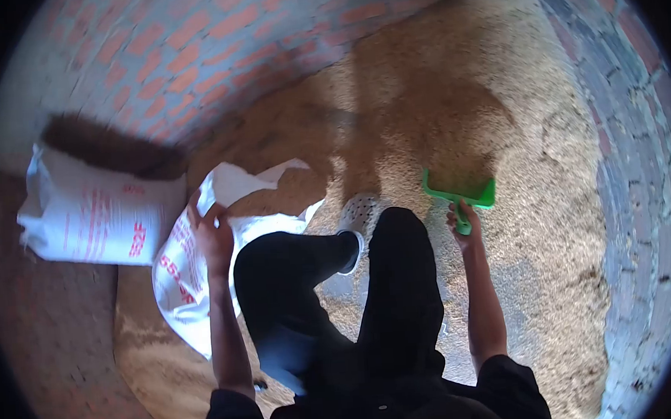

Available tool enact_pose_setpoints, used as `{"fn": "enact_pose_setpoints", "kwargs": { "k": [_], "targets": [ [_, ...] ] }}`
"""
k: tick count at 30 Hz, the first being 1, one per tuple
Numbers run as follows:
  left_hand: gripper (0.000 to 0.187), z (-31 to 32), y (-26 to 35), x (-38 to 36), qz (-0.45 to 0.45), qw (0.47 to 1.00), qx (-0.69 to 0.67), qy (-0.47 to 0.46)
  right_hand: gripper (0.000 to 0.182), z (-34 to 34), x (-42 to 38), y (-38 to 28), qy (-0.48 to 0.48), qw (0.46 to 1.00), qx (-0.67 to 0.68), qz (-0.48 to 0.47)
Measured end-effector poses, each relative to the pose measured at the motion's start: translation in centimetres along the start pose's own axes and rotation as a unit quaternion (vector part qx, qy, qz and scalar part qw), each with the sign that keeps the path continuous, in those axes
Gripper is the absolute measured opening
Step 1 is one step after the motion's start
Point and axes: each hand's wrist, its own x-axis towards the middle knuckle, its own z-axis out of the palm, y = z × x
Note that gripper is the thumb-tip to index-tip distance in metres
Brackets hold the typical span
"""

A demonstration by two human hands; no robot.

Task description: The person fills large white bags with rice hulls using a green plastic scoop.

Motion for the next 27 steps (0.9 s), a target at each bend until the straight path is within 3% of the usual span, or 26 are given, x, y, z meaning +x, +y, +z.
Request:
{"fn": "enact_pose_setpoints", "kwargs": {
  "k": [5,9,11,12,16,18,19,21,22,27],
  "targets": [
    [0.007,0.3,0.3,0.3,0.025,1.000,-0.004,0.017,0.017,3.5,-2.2,-1.5,-0.008,0.996,-0.084,0.019],
    [0.013,-0.1,1.1,1.3,0.066,0.993,0.084,-0.049,0.018,7.7,-2.8,-2.9,0.011,0.980,-0.194,0.039],
    [0.022,0.3,1.6,2.4,0.132,0.953,0.203,-0.182,0.019,9.5,-2.6,-3.0,-0.010,0.977,-0.202,0.067],
    [0.029,1.1,1.5,2.8,0.124,0.951,0.190,-0.210,0.020,10.4,-2.3,-2.8,-0.028,0.974,-0.205,0.093],
    [0.027,3.3,2.8,6.2,0.150,0.911,0.274,-0.269,0.023,13.8,-0.7,-1.0,-0.027,0.950,-0.280,0.137],
    [0.022,5.9,1.5,7.6,0.317,0.829,0.363,-0.285,0.027,15.6,0.0,0.3,-0.049,0.942,-0.289,0.165],
    [0.022,7.5,0.7,8.1,0.316,0.829,0.362,-0.285,0.027,16.1,0.6,0.9,-0.050,0.941,-0.290,0.166],
    [0.024,10.6,-0.7,9.2,0.330,0.758,0.416,-0.378,0.029,16.9,1.9,2.4,-0.094,0.927,-0.274,0.238],
    [0.027,11.6,-0.7,10.4,0.291,0.696,0.460,-0.469,0.029,17.6,2.0,3.1,-0.096,0.926,-0.276,0.238],
    [0.029,13.4,-3.1,15.9,0.171,0.684,0.528,-0.473,0.028,19.2,2.9,6.7,-0.138,0.909,-0.279,0.277]
  ]
}}
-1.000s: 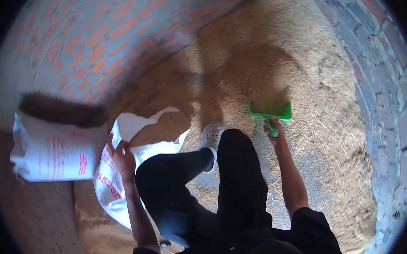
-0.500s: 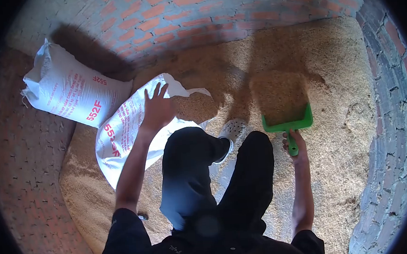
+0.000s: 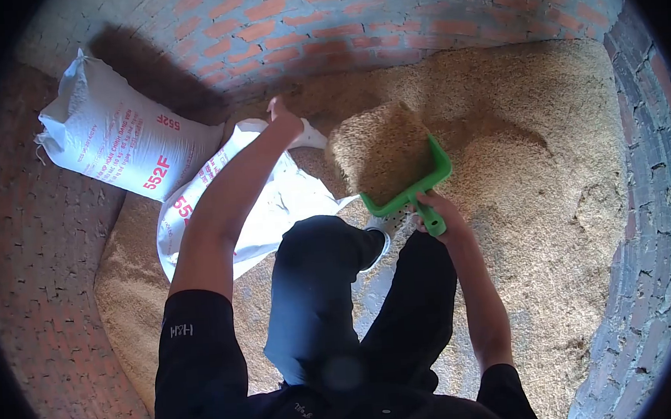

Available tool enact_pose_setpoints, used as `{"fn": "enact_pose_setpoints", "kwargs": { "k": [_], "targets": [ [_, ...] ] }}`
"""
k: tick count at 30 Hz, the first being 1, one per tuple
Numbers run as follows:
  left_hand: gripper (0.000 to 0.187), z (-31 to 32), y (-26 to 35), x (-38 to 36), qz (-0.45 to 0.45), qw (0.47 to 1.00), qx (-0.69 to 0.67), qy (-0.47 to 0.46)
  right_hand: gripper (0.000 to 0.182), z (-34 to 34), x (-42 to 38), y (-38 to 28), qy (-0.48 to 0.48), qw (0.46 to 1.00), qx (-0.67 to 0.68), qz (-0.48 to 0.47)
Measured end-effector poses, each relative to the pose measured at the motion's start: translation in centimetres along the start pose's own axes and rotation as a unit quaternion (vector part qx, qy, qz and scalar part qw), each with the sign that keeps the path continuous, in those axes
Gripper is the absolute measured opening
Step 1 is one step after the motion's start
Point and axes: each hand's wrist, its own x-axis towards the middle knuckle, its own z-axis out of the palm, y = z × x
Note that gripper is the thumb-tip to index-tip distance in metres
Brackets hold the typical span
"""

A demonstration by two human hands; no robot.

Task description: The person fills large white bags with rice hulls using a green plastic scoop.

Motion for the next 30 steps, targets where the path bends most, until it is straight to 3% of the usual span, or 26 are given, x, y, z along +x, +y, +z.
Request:
{"fn": "enact_pose_setpoints", "kwargs": {
  "k": [3,5,9,11,18,21,23,26,28,30],
  "targets": [
    [0.030,0.5,-1.6,1.0,-0.053,0.998,-0.003,-0.045,0.027,1.3,0.7,0.4,0.002,1.000,-0.015,0.021],
    [0.038,0.8,-3.1,0.9,-0.073,0.996,-0.044,0.015,0.026,2.1,1.3,0.5,0.005,0.999,-0.035,0.021],
    [0.043,-0.2,-3.2,-1.6,-0.054,0.998,-0.028,-0.014,0.025,2.9,4.0,1.1,-0.011,0.992,-0.121,-0.024],
    [0.045,2.1,-2.8,-1.2,-0.005,0.993,-0.010,0.119,0.025,3.2,5.3,0.9,-0.016,0.992,-0.125,-0.013],
    [0.048,3.3,-3.8,-4.6,0.000,0.991,0.004,0.136,0.024,6.4,7.6,-0.5,-0.005,0.991,-0.133,-0.023],
    [0.051,3.3,-3.8,-6.8,0.048,0.989,0.029,0.138,0.025,7.5,8.8,-1.2,0.007,0.990,-0.134,-0.033],
    [0.053,3.2,-3.4,-8.2,0.190,0.975,0.002,0.111,0.025,7.6,10.3,-1.5,-0.001,0.990,-0.135,-0.034],
    [0.046,1.8,-2.0,-12.2,0.191,0.973,0.098,0.087,0.025,7.8,11.4,-1.7,-0.004,0.987,-0.155,-0.032],
    [0.040,2.6,-2.3,-12.1,0.185,0.977,0.057,0.088,0.025,7.8,12.2,-1.0,0.000,0.984,-0.174,-0.029],
    [0.042,3.7,-2.4,-10.3,0.010,0.992,-0.002,0.129,0.025,7.5,12.9,0.4,0.004,0.960,-0.269,-0.081]
  ]
}}
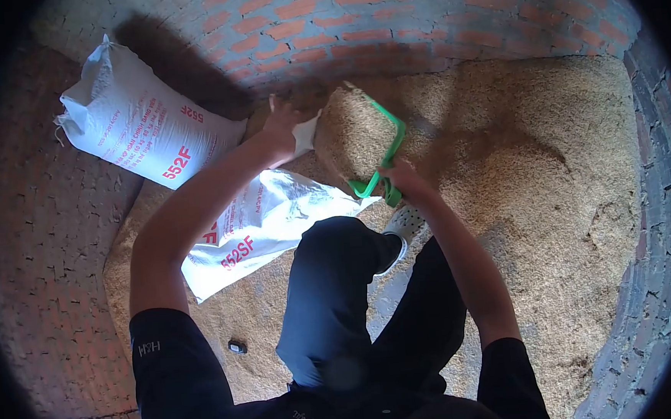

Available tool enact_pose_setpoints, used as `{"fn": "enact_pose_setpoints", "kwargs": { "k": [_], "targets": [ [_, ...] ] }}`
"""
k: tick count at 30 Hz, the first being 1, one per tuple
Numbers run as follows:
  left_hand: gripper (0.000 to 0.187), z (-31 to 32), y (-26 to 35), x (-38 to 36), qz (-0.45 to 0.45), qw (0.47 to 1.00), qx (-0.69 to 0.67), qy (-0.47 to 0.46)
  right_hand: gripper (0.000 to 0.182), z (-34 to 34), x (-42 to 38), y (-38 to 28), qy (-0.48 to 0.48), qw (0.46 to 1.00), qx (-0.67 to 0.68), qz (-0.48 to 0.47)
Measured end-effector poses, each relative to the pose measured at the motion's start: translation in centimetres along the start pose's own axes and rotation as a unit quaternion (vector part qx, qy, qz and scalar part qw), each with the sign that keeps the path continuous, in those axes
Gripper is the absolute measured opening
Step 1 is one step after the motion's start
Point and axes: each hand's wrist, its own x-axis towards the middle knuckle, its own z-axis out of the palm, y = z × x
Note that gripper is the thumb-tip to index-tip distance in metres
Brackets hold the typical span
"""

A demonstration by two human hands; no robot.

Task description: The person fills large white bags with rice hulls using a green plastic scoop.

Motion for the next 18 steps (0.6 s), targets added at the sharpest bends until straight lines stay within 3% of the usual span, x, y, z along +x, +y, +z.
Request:
{"fn": "enact_pose_setpoints", "kwargs": {
  "k": [1,3,4,6,7,9,10,13,15,18],
  "targets": [
    [0.042,-2.0,-0.6,-0.6,-0.001,1.000,-0.001,0.001,0.025,0.4,-0.4,0.2,0.001,1.000,-0.001,0.000],
    [0.040,-5.7,-2.1,-1.4,0.012,0.978,-0.041,-0.205,0.027,1.8,-1.6,0.8,0.009,0.993,-0.111,-0.051],
    [0.040,-5.0,-2.6,-0.6,0.011,0.978,-0.041,-0.204,0.027,2.3,-1.7,1.7,0.010,0.992,-0.111,-0.051],
    [0.032,-2.0,-4.2,1.8,-0.098,0.955,-0.249,-0.124,0.040,3.1,-1.7,3.4,0.093,0.919,-0.336,-0.183],
    [0.032,-0.8,-4.7,2.7,-0.099,0.956,-0.247,-0.123,0.048,3.2,-2.0,3.3,0.069,0.923,-0.356,-0.128],
    [0.027,1.3,-5.8,4.1,-0.211,0.897,-0.380,-0.078,0.052,3.4,-1.7,5.0,0.084,0.913,-0.356,-0.181],
    [0.027,2.1,-6.3,4.5,-0.211,0.897,-0.379,-0.078,0.057,3.5,-1.9,5.3,0.097,0.900,-0.357,-0.231],
    [0.026,4.6,-7.5,6.5,-0.230,0.899,-0.373,-0.014,0.066,2.7,-3.6,4.1,0.072,0.887,-0.400,-0.217],
    [0.026,5.6,-8.1,7.8,-0.166,0.896,-0.411,0.033,0.068,2.5,-3.8,3.9,0.081,0.867,-0.425,-0.247],
    [0.029,5.2,-8.3,7.9,-0.159,0.910,-0.380,0.047,0.071,2.4,-3.9,3.4,0.101,0.842,-0.445,-0.288]
  ]
}}
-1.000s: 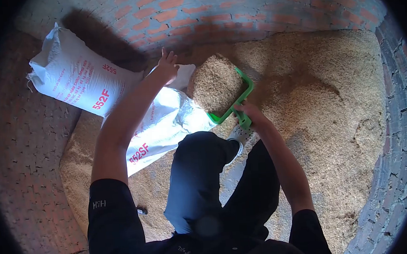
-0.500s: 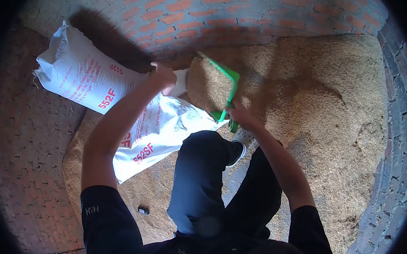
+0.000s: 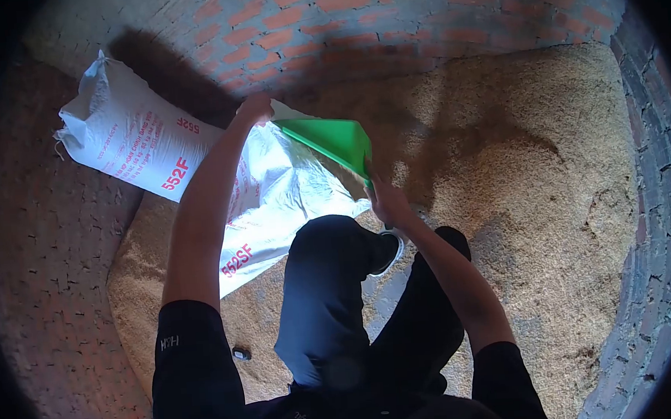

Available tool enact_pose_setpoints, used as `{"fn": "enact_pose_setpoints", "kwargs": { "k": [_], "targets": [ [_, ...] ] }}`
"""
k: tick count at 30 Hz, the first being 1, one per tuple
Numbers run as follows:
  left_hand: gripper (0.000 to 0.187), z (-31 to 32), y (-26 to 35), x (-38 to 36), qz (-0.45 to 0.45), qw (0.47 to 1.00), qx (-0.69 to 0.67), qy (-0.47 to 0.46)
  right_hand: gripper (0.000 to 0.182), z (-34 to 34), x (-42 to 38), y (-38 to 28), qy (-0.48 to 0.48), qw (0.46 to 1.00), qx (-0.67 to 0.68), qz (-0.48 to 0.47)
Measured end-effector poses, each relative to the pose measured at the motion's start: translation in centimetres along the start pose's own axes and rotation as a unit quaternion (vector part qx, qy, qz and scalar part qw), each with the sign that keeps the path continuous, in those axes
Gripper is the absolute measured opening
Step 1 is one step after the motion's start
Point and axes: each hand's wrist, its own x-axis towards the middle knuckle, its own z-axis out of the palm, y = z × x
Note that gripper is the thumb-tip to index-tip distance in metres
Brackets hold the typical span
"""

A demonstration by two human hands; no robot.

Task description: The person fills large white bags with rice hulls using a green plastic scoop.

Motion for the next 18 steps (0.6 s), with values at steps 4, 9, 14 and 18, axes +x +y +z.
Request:
{"fn": "enact_pose_setpoints", "kwargs": {
  "k": [4,9,14,18],
  "targets": [
    [0.036,-2.5,1.7,-1.9,-0.027,0.999,-0.030,0.034,0.073,-1.8,0.4,-0.6,-0.037,0.992,-0.086,0.081],
    [0.045,-3.7,3.4,-2.0,-0.079,0.995,-0.041,-0.039,0.071,-3.4,0.2,0.0,-0.007,0.994,-0.108,0.024],
    [0.043,-5.0,5.0,-2.2,-0.023,1.000,0.015,-0.003,0.063,-2.6,0.0,4.3,0.082,0.995,0.046,0.039],
    [0.039,-7.3,8.6,-3.6,0.015,0.998,-0.032,0.055,0.036,-8.3,-2.2,3.7,0.106,0.938,0.309,0.118]
  ]
}}
